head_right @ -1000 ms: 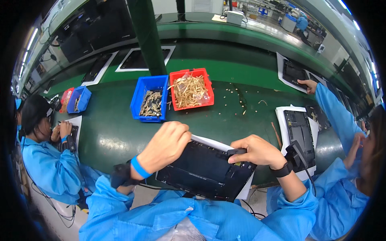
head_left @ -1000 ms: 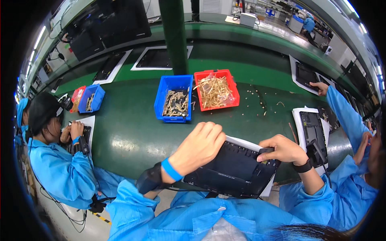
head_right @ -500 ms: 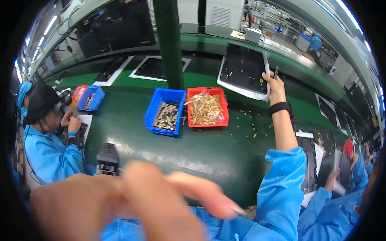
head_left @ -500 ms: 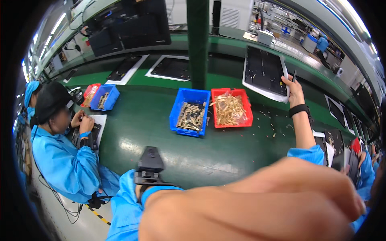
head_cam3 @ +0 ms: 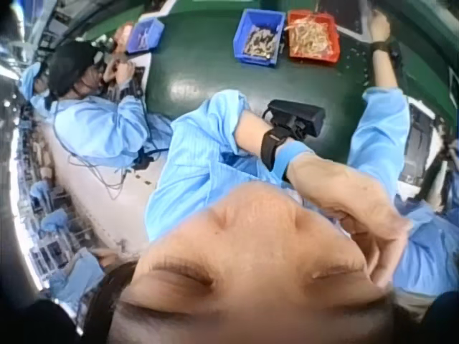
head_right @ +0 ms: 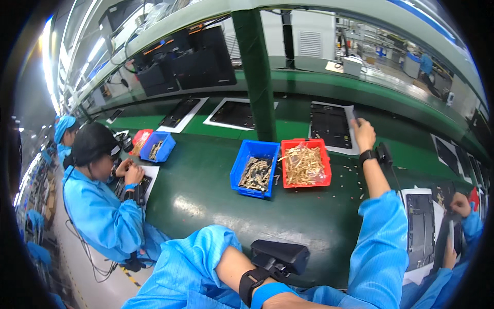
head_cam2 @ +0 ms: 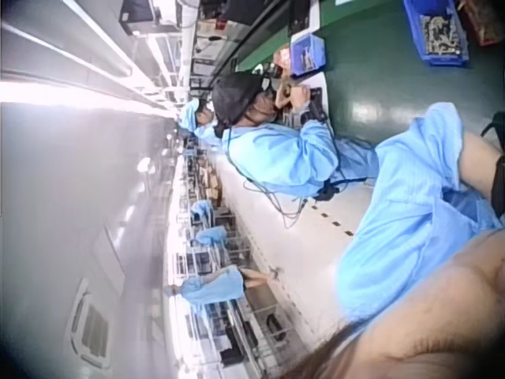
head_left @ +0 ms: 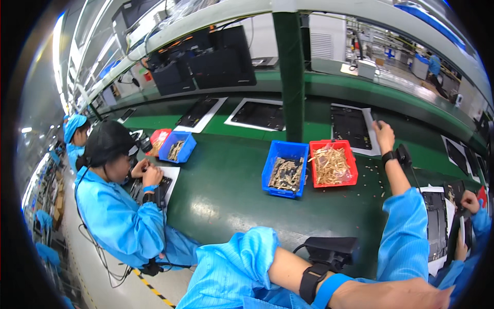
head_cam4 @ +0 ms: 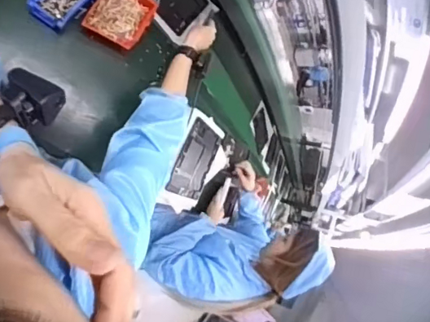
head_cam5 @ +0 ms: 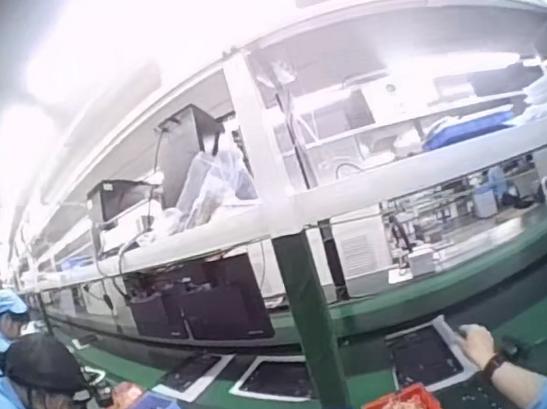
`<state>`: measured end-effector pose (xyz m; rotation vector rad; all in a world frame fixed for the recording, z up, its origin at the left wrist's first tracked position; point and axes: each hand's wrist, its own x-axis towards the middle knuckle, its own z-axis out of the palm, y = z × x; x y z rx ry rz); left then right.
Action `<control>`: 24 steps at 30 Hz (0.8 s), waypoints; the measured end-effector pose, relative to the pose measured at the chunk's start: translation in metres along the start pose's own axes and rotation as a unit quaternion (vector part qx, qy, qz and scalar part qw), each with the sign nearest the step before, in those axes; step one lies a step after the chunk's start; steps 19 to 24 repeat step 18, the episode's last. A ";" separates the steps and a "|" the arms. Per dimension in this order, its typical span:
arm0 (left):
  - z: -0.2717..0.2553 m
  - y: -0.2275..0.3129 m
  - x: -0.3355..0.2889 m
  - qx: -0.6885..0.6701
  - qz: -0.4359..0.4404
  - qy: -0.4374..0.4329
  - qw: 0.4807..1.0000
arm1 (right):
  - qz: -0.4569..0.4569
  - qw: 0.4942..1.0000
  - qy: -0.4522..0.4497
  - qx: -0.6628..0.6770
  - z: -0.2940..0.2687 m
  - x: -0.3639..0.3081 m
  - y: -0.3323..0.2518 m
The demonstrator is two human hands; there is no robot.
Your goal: The person assembles internal components into a laptop chassis, then applies adhesive tape to secure internal cables, using a spudger and a stylus to manipulate the components and tape.
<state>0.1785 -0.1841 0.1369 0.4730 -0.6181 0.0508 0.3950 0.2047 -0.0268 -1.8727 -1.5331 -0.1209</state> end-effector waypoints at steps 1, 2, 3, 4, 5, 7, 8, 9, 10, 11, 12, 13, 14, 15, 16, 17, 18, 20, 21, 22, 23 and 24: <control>0.009 0.011 -0.010 0.091 0.020 0.002 0.996 | -0.039 0.998 0.019 0.044 -0.013 -0.021 -0.012; 0.012 0.018 -0.019 0.089 0.017 -0.006 0.996 | -0.057 0.993 -0.031 0.094 -0.031 -0.042 -0.021; 0.014 0.022 -0.029 0.205 0.027 -0.001 0.978 | -0.058 0.981 -0.103 0.156 -0.054 -0.070 -0.043; 0.012 0.025 -0.036 0.312 0.027 -0.010 0.950 | -0.085 0.966 -0.113 0.216 -0.071 -0.091 -0.035; 0.006 0.031 -0.049 0.417 0.036 -0.008 0.908 | -0.096 0.945 -0.165 0.265 -0.099 -0.122 -0.055; -0.012 0.043 -0.085 0.621 0.078 0.012 0.780 | -0.135 0.916 -0.225 0.303 -0.123 -0.161 -0.044; -0.008 0.065 -0.112 0.679 0.031 0.106 0.726 | -0.143 0.909 -0.264 0.289 -0.145 -0.185 -0.058; -0.010 0.089 -0.131 0.741 -0.015 0.247 0.624 | -0.150 0.900 -0.279 0.298 -0.158 -0.203 -0.055; -0.020 0.110 -0.151 0.791 -0.009 0.343 0.506 | -0.167 0.901 -0.295 0.270 -0.174 -0.217 -0.058; -0.035 0.130 -0.171 0.821 -0.015 0.446 0.357 | -0.159 0.901 -0.310 0.260 -0.184 -0.230 -0.059; -0.040 0.136 -0.193 0.835 -0.012 0.513 0.199 | -0.162 0.895 -0.327 0.257 -0.192 -0.242 -0.066; -0.047 0.138 -0.216 0.847 -0.058 0.516 0.113 | -0.159 0.893 -0.335 0.253 -0.194 -0.252 -0.070; -0.057 0.140 -0.231 0.853 -0.102 0.510 0.031 | -0.172 0.888 -0.324 0.279 -0.190 -0.261 -0.067; -0.063 0.137 -0.235 0.853 -0.102 0.511 0.035 | -0.168 0.884 -0.322 0.294 -0.187 -0.269 -0.065; -0.068 0.134 -0.237 0.863 -0.124 0.485 0.070 | -0.164 0.880 -0.320 0.309 -0.186 -0.275 -0.064; -0.072 0.131 -0.239 0.871 -0.144 0.458 0.105 | -0.148 0.882 -0.327 0.305 -0.187 -0.278 -0.063; -0.076 0.128 -0.239 0.870 -0.144 0.458 0.110 | -0.131 0.884 -0.334 0.299 -0.188 -0.282 -0.062; -0.076 0.128 -0.239 0.870 -0.144 0.458 0.110 | -0.131 0.884 -0.334 0.299 -0.188 -0.282 -0.062; -0.076 0.128 -0.239 0.870 -0.144 0.458 0.110 | -0.131 0.884 -0.334 0.299 -0.188 -0.282 -0.062; -0.076 0.128 -0.239 0.870 -0.144 0.458 0.110 | -0.131 0.884 -0.334 0.299 -0.188 -0.282 -0.062; -0.076 0.128 -0.239 0.870 -0.144 0.458 0.110 | -0.131 0.884 -0.334 0.299 -0.188 -0.282 -0.062; -0.076 0.128 -0.239 0.870 -0.144 0.458 0.110 | -0.131 0.884 -0.334 0.299 -0.188 -0.282 -0.062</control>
